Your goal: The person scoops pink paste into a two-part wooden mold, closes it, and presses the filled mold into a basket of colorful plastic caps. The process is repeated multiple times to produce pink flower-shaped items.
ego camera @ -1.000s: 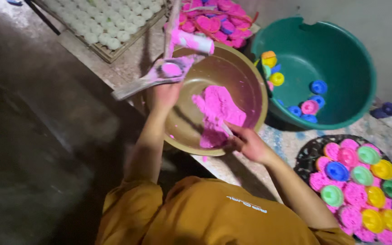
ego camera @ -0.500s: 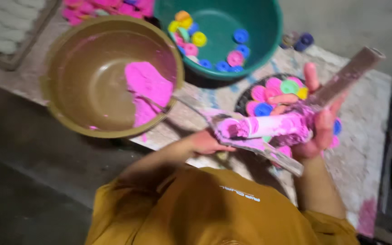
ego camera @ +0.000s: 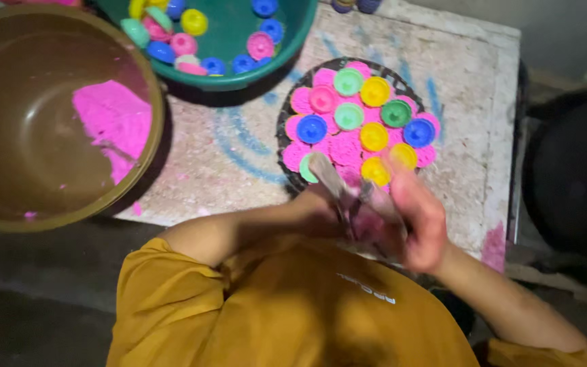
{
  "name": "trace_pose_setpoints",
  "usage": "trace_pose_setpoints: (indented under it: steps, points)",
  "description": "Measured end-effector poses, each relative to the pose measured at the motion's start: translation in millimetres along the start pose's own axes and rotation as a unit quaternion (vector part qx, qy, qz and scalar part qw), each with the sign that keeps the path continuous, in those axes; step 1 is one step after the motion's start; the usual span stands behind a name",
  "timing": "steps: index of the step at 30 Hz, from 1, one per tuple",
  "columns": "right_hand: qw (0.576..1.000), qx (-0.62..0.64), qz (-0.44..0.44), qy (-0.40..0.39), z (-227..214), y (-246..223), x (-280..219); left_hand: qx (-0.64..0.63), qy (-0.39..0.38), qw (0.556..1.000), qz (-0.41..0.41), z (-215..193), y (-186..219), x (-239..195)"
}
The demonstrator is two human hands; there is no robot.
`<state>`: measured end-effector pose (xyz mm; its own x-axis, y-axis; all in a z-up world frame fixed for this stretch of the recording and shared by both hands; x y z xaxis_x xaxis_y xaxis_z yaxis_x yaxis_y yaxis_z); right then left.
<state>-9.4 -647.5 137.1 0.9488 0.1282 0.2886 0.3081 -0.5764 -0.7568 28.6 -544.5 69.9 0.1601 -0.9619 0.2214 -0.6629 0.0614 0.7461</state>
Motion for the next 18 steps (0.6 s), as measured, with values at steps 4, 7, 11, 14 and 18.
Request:
trace_pose_setpoints:
  steps: [4,7,11,14,18]
  points:
    - [0.973,0.159,0.06,-0.159,-31.4,33.8,11.5,-0.048,0.012,0.992,0.119,-47.6,-3.2,31.8]
    - [0.76,0.444,0.321,-0.351,-16.9,79.3,-8.3,-0.083,0.079,0.967,0.226,-99.9,-3.3,42.4]
    - [0.736,0.451,0.348,-0.367,-26.6,101.4,-20.4,-0.547,0.144,0.762,0.315,-155.0,-26.9,39.2]
    - [0.714,0.356,0.516,-0.311,-23.3,135.0,-43.1,-0.703,0.12,0.614,0.338,-146.8,-45.4,59.2]
    - [0.755,0.309,0.514,-0.266,-24.8,157.1,-41.4,-0.748,0.241,0.532,0.316,-126.5,-99.3,72.9]
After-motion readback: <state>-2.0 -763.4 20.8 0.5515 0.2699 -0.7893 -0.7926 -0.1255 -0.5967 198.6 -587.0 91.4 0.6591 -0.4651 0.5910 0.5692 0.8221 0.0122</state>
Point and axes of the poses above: each hand's wrist, its own x-axis towards the middle knuckle, its own z-axis out of the palm, y = z × x, the point moved 8 cm from there along x, towards the middle knuckle, and after that the axes turned 10 degrees about z, right-handed, at the moved point
